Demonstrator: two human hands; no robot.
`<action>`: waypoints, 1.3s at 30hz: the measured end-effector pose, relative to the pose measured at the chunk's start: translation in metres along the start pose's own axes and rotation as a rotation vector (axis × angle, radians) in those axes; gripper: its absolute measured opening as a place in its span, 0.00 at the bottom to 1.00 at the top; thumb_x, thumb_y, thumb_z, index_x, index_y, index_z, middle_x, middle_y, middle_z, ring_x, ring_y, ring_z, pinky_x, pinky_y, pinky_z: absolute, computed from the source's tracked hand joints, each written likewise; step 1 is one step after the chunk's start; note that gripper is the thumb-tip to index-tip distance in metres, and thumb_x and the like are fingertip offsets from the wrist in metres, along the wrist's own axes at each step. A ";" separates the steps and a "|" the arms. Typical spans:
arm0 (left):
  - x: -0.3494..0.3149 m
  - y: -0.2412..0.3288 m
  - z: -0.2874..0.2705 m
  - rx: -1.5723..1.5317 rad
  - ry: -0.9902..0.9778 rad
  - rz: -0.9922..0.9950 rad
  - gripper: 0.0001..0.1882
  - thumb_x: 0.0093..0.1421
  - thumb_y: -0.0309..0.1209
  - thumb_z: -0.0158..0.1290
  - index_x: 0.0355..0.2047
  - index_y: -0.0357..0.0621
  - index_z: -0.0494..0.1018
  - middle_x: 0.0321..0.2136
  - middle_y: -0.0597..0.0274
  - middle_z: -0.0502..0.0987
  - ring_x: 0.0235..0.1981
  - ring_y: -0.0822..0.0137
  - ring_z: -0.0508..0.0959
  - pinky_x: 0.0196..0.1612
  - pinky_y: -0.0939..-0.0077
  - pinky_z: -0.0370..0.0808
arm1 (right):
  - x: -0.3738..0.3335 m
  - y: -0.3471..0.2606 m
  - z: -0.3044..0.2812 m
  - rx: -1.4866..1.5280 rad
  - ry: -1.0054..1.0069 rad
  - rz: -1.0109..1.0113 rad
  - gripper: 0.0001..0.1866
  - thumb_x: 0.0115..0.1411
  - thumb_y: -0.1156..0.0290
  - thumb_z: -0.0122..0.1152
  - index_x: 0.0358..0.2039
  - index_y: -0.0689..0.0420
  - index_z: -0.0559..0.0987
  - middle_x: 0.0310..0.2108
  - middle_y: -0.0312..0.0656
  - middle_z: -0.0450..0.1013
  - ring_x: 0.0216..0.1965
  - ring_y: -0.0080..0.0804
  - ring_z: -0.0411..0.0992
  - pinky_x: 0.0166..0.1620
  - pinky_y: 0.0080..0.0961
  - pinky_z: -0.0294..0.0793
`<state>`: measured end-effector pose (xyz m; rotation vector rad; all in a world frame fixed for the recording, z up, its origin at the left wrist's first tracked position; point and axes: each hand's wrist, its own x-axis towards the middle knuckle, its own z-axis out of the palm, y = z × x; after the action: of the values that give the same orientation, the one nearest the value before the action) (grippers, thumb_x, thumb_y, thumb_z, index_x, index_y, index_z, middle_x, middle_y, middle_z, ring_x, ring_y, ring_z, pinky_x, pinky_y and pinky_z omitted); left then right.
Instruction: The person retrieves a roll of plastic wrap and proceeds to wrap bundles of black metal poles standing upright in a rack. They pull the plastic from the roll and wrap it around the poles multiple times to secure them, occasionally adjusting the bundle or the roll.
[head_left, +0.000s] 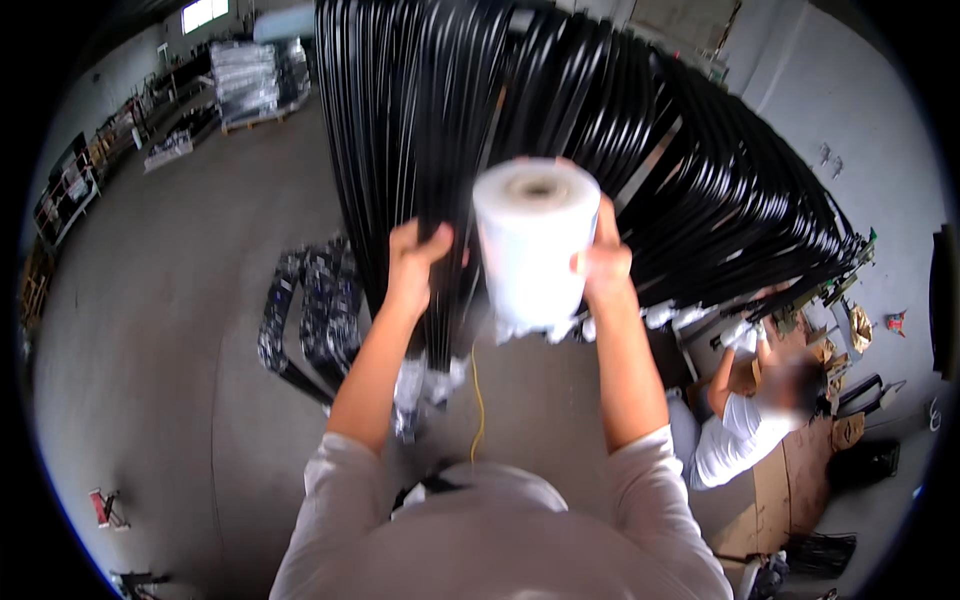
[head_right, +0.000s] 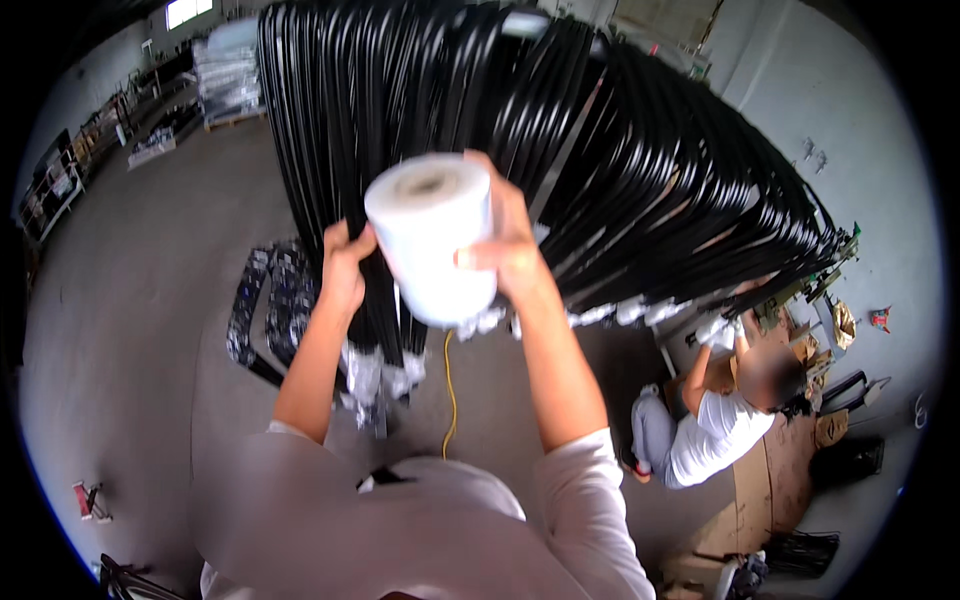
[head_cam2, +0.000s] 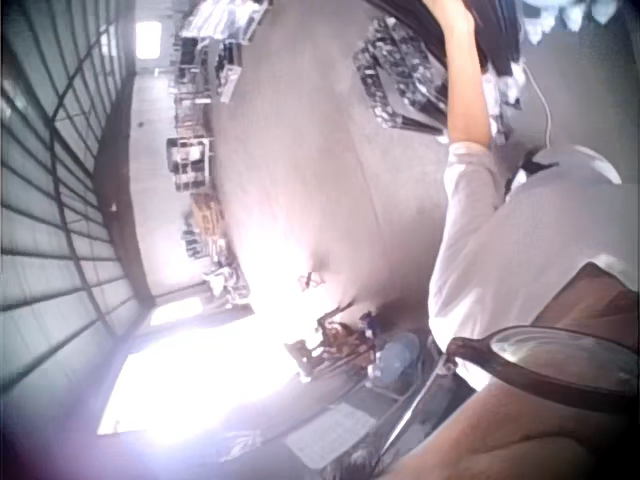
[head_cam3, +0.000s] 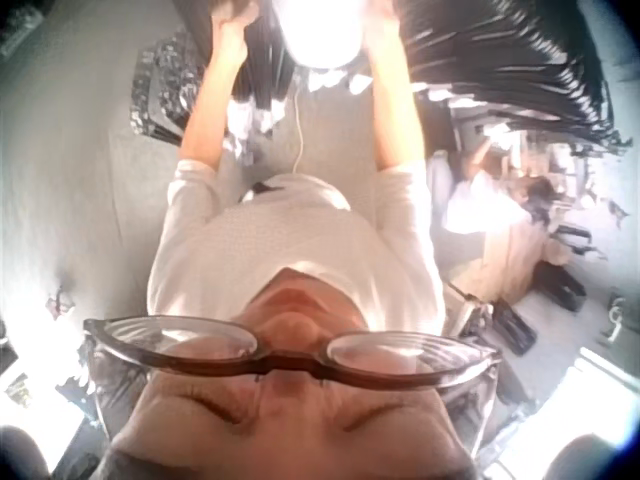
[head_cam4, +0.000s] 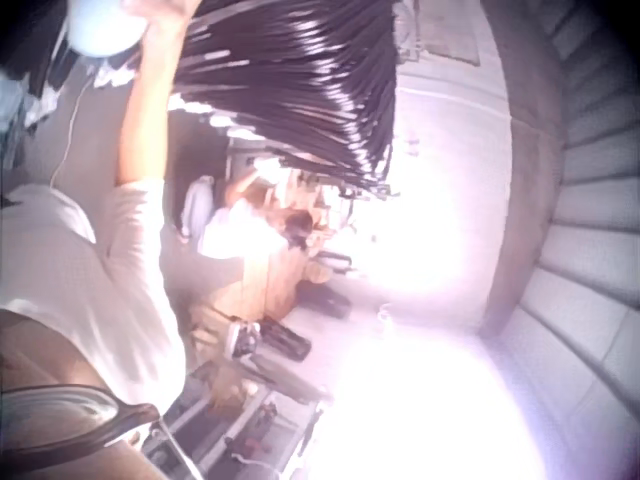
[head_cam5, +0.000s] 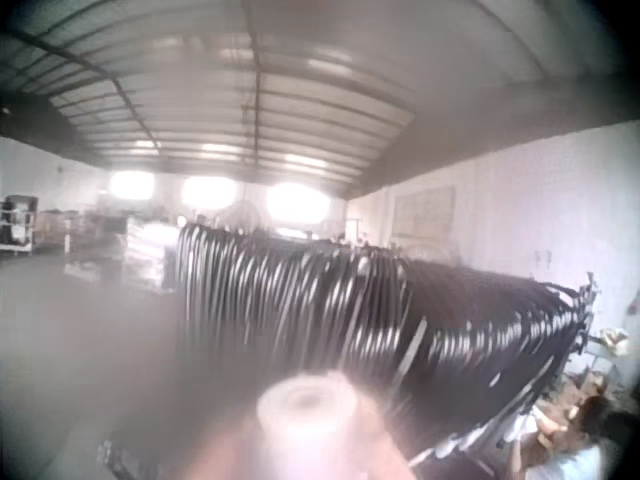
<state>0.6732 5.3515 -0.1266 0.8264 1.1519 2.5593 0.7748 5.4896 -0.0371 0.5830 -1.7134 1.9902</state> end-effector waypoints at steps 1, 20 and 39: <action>0.001 -0.003 -0.001 0.041 -0.050 0.035 0.09 0.53 0.31 0.53 0.25 0.35 0.71 0.19 0.58 0.73 0.19 0.70 0.72 0.24 0.80 0.68 | 0.000 0.002 -0.003 -0.070 0.006 -0.005 0.44 0.20 0.59 0.64 0.43 0.68 0.67 0.37 0.42 0.66 0.40 0.32 0.65 0.46 0.21 0.60; -0.005 -0.035 0.010 0.366 -0.060 0.203 0.19 0.51 0.38 0.56 0.35 0.34 0.71 0.38 0.59 0.70 0.38 0.69 0.70 0.45 0.77 0.65 | -0.017 -0.010 -0.037 -0.181 -0.131 0.001 0.44 0.23 0.58 0.63 0.45 0.66 0.67 0.37 0.45 0.69 0.39 0.34 0.68 0.44 0.21 0.65; 0.003 -0.069 0.044 0.390 -0.054 -0.037 0.16 0.43 0.26 0.61 0.34 0.35 0.72 0.30 0.64 0.75 0.31 0.71 0.73 0.36 0.79 0.70 | -0.071 0.006 -0.067 -0.294 -0.069 -0.045 0.44 0.19 0.54 0.64 0.42 0.63 0.69 0.54 0.54 0.54 0.55 0.45 0.56 0.56 0.33 0.51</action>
<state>0.6939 5.4263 -0.1536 0.9347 1.6606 2.2986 0.8271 5.5513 -0.0931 0.5856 -1.9693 1.6616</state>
